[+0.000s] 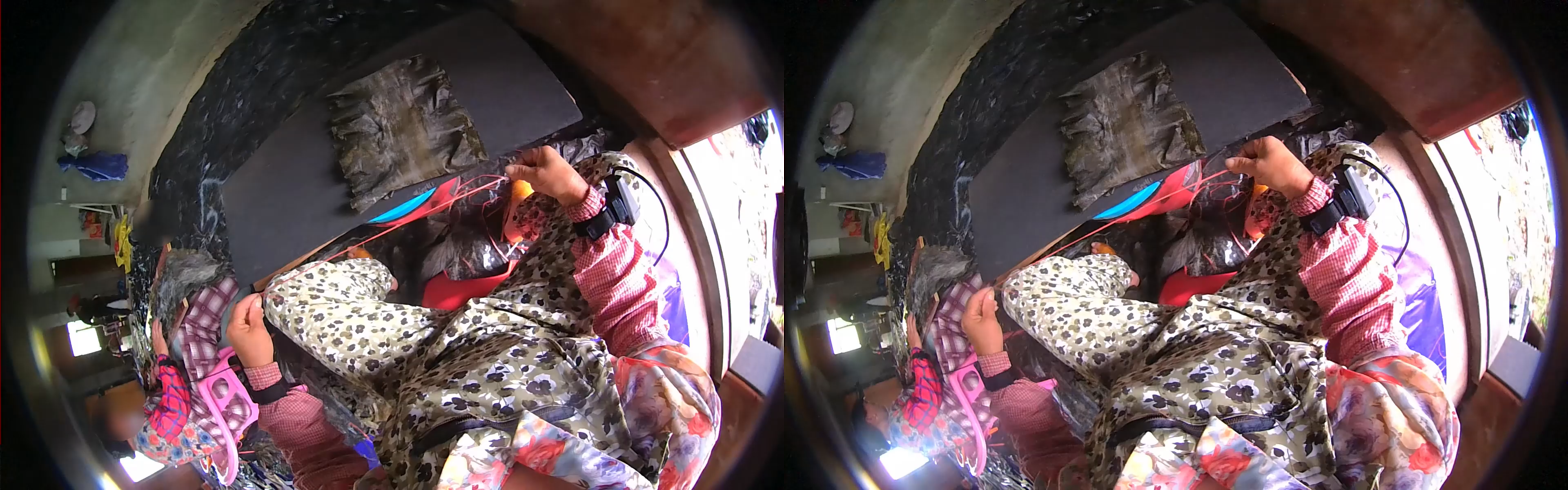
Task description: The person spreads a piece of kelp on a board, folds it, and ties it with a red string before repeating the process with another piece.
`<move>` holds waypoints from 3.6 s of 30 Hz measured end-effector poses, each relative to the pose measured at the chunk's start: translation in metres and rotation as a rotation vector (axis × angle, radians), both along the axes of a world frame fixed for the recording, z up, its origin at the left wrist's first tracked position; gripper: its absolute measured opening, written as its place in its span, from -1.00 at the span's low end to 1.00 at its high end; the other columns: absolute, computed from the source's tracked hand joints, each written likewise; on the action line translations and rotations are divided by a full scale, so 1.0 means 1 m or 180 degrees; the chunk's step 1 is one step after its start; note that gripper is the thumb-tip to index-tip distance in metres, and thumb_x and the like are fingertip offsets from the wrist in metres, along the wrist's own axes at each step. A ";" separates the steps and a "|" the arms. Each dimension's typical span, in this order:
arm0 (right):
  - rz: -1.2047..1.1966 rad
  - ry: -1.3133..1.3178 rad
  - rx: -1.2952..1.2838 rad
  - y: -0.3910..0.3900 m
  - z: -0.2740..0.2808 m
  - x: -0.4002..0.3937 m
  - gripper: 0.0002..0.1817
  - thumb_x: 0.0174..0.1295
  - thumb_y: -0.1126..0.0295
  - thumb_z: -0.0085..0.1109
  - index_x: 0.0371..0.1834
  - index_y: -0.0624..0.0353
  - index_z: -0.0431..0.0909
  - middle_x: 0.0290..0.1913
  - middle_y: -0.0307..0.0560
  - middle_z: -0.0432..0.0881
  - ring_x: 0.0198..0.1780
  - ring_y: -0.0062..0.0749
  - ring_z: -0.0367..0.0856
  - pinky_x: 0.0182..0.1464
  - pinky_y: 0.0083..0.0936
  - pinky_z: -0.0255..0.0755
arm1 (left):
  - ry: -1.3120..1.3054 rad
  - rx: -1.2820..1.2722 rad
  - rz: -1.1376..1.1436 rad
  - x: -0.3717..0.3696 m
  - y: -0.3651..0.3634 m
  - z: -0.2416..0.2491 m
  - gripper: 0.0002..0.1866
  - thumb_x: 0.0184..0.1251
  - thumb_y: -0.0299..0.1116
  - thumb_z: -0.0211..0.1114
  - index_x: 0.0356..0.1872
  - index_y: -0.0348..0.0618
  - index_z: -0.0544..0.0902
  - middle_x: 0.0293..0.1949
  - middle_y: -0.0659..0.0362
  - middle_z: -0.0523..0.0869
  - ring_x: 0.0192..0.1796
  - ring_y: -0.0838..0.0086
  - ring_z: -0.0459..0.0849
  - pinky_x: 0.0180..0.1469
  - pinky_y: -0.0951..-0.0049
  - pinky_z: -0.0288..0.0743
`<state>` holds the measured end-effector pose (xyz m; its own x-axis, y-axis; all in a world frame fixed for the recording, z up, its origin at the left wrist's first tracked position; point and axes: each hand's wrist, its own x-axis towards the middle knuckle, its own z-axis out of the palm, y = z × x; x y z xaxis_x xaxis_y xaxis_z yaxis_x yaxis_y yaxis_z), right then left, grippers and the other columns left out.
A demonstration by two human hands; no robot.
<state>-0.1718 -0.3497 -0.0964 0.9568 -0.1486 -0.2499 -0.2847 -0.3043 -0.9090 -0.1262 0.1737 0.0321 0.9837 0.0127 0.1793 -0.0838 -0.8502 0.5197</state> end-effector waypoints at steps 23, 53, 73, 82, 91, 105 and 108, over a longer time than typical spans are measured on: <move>0.0604 -0.0203 0.1212 0.057 0.038 -0.004 -0.78 0.25 0.33 0.24 -0.50 0.19 0.55 -0.61 -0.43 0.46 -0.57 -0.78 0.32 -0.53 -0.71 0.18 | 0.1204 -0.2394 -0.2215 -0.048 -0.246 -0.127 -0.81 0.28 -0.43 0.25 -0.12 -0.24 0.60 -0.49 0.19 0.65 -0.47 0.61 0.58 -0.38 0.52 0.48; 0.1637 -0.0631 0.0864 0.085 0.019 -0.017 -0.72 0.30 0.26 0.19 -0.12 0.27 0.63 -0.46 -0.27 0.65 -0.41 -0.61 0.56 -0.35 -0.60 0.46 | 0.1558 -0.2206 -0.1419 -0.037 -0.224 -0.049 -0.70 0.34 -0.50 0.16 0.07 -0.33 0.56 -0.16 0.12 0.67 -0.27 0.56 0.61 -0.29 0.63 0.47; -0.3279 0.0295 0.0028 -0.208 -0.108 -0.296 -0.64 0.29 0.21 0.16 0.04 0.20 0.59 -0.35 -0.09 0.66 -0.49 -0.54 0.52 -0.46 -0.65 0.38 | 0.1378 -0.1107 -0.1263 -0.044 -0.222 -0.040 -0.62 0.42 -0.43 0.07 0.21 -0.35 0.42 0.03 0.04 0.61 -0.24 0.57 0.57 -0.26 0.62 0.40; -0.1518 0.1997 -0.1109 -0.082 -0.327 -0.333 -0.79 0.16 0.26 0.11 -0.28 0.15 0.59 -0.31 -0.10 0.54 -0.27 -0.35 0.51 -0.28 -0.34 0.36 | 0.1414 -0.0709 -0.1168 -0.062 -0.224 -0.032 -0.63 0.42 -0.43 0.09 0.19 -0.35 0.44 -0.04 0.07 0.64 -0.23 0.58 0.59 -0.21 0.61 0.42; -0.1738 0.1707 -0.2644 -0.046 -0.336 -0.295 -0.69 0.09 0.22 0.13 -0.14 0.07 0.65 -0.12 -0.03 0.59 0.01 -0.09 0.53 -0.08 -0.21 0.43 | 0.1526 -0.0354 -0.1309 -0.066 -0.238 -0.026 -0.62 0.38 -0.49 0.08 0.21 -0.32 0.44 -0.06 0.04 0.65 -0.22 0.52 0.60 -0.17 0.55 0.44; -0.1422 -0.1423 0.1949 -0.186 0.030 -0.286 -0.41 0.31 0.18 0.09 0.26 0.42 0.34 0.28 0.15 0.41 0.37 -0.20 0.29 0.42 -0.30 0.09 | 0.1543 -0.0913 -0.1841 -0.049 -0.227 -0.045 -0.60 0.39 -0.45 0.09 0.21 -0.37 0.40 -0.07 0.05 0.65 -0.22 0.56 0.59 -0.21 0.60 0.42; -0.0712 -0.1754 0.1414 -0.191 0.096 -0.257 -0.44 0.33 0.20 0.06 0.25 0.44 0.35 0.26 0.15 0.43 0.31 -0.21 0.38 0.39 -0.33 0.15 | 0.1454 -0.1044 -0.1996 -0.041 -0.232 -0.033 -0.60 0.39 -0.45 0.09 0.21 -0.37 0.41 -0.09 0.05 0.66 -0.22 0.55 0.59 -0.20 0.60 0.42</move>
<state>-0.4287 -0.5408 -0.0004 0.9196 -0.3514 0.1758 0.2363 0.1371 -0.9620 -0.1675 -0.0580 -0.0013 0.8009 -0.5782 -0.1556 -0.2116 -0.5164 0.8298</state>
